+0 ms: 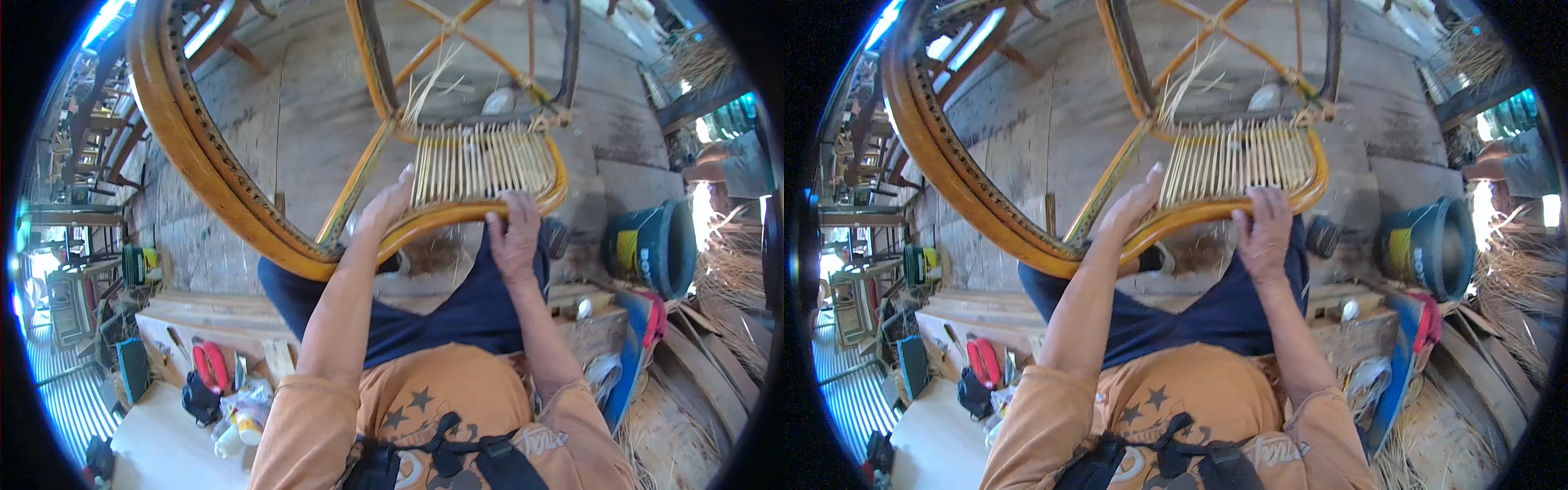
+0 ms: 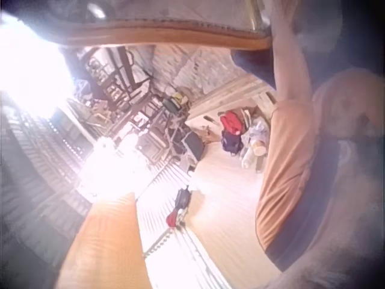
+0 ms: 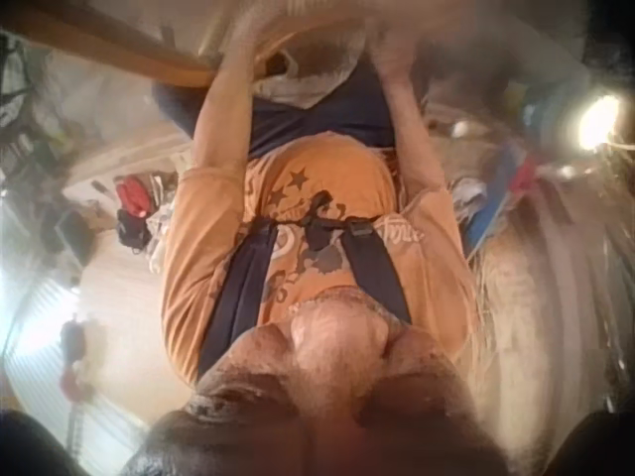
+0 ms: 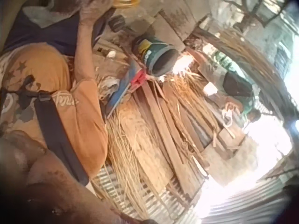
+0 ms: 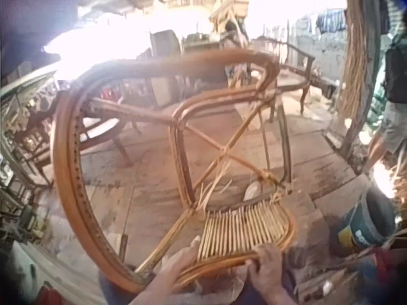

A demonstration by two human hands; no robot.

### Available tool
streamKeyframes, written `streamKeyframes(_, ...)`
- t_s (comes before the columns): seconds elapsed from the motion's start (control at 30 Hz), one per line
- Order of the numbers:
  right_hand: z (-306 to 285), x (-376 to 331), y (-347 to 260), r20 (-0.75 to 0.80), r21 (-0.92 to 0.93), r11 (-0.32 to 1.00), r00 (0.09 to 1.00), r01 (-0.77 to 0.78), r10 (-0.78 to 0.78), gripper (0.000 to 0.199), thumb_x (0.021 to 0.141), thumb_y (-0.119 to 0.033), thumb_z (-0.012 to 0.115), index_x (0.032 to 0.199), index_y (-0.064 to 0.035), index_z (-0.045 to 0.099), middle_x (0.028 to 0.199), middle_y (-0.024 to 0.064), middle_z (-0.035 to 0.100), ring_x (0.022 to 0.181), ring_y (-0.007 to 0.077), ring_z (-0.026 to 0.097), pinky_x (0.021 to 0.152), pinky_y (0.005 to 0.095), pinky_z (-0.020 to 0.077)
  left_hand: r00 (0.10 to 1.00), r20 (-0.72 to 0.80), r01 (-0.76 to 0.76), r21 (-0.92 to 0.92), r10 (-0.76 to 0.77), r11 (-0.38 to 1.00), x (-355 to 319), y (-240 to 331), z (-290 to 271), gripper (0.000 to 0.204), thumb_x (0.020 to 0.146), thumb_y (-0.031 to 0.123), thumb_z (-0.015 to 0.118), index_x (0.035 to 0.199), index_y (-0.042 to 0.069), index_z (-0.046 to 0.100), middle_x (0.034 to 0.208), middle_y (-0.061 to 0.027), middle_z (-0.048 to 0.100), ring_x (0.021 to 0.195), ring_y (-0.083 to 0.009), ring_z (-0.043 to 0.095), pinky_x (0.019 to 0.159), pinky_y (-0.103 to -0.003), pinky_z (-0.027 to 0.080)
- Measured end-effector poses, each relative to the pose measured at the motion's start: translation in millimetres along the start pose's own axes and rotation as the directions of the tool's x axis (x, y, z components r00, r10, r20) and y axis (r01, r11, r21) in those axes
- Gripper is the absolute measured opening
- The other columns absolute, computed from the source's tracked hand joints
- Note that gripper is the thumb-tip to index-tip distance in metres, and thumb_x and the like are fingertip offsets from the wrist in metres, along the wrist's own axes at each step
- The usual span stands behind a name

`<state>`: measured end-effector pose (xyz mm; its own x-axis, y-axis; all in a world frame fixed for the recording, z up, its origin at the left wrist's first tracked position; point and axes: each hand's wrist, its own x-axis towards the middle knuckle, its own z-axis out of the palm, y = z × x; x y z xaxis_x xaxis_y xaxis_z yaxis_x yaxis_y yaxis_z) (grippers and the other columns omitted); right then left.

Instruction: Repairing and weaving the rattan seat of a wooden chair.

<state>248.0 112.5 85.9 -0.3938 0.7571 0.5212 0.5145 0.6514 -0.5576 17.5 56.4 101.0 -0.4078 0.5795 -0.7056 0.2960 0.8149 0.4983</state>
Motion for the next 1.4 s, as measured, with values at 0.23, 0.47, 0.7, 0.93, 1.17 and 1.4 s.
streamKeyframes(0.23,11,78,-6,0.067,-0.210,0.945,0.968,0.252,-0.243,0.047,0.078,-0.046,0.056,0.111,-0.0124,0.053,0.114,0.0039,0.051,0.117,0.0263,0.038,0.096,0.0474,0.0224,0.998,-0.050,0.035,0.025,-0.033,0.999,-11,72,-81,0.081,0.080,0.072,0.022,0.082,-0.002,0.056,0.063,-0.0064,0.053,0.059,-0.0214,0.052,0.058,-0.036,0.042)
streamKeyframes(0.47,18,202,-22,-0.062,-0.421,0.860,0.937,0.288,-0.344,0.038,0.078,-0.037,0.057,0.110,-0.0155,0.057,0.109,0.0021,0.056,0.112,0.0225,0.044,0.095,0.0439,0.0270,0.309,-0.421,-0.518,0.678,0.853,0.522,-88,154,-171,0.059,0.086,0.053,0.035,0.081,0.000,0.059,0.067,-0.0203,0.056,0.068,-0.0336,0.057,0.065,-0.040,0.045)
streamKeyframes(0.7,32,308,-25,-0.030,-0.469,0.831,0.935,0.299,-0.353,0.031,0.087,-0.040,0.047,0.101,-0.0162,0.062,0.100,0.0022,0.062,0.102,0.0216,0.052,0.088,0.0379,0.0355,0.067,-0.709,-0.661,0.496,0.702,0.563,-111,96,-157,0.025,0.088,0.024,0.054,0.089,0.001,0.061,0.064,-0.0081,0.053,0.060,-0.0105,0.048,0.057,-0.025,0.041)
streamKeyframes(0.93,40,341,-20,0.006,-0.429,0.821,0.910,0.376,-0.414,0.037,0.085,-0.045,0.048,0.106,-0.0171,0.060,0.104,0.0025,0.061,0.102,0.0229,0.052,0.089,0.0376,0.0348,0.450,-0.697,-0.585,0.242,0.558,0.774,-35,23,-115,0.024,0.086,0.025,0.056,0.088,0.001,0.061,0.063,-0.0111,0.053,0.058,-0.0131,0.048,0.057,-0.028,0.042)
streamKeyframes(1.17,35,333,-15,0.062,-0.445,0.778,0.882,0.443,-0.467,0.053,0.072,-0.042,0.066,0.117,-0.0173,0.054,0.117,0.0016,0.054,0.115,0.0222,0.042,0.095,0.0401,0.0280,0.580,-0.625,-0.560,0.160,0.522,0.813,-3,28,-93,0.024,0.084,0.024,0.055,0.088,0.000,0.060,0.063,-0.0137,0.054,0.057,-0.0169,0.050,0.057,-0.030,0.042)
streamKeyframes(1.4,32,319,-19,0.142,-0.451,0.766,0.885,0.457,-0.444,0.056,0.072,-0.041,0.065,0.120,-0.0154,0.049,0.120,0.0037,0.051,0.115,0.0218,0.041,0.096,0.0374,0.0249,0.167,-0.500,-0.491,0.705,0.850,0.512,-37,88,-124,0.016,0.079,0.020,0.058,0.088,0.006,0.057,0.092,-0.0104,0.057,0.089,-0.0286,0.053,0.075,-0.038,0.042)
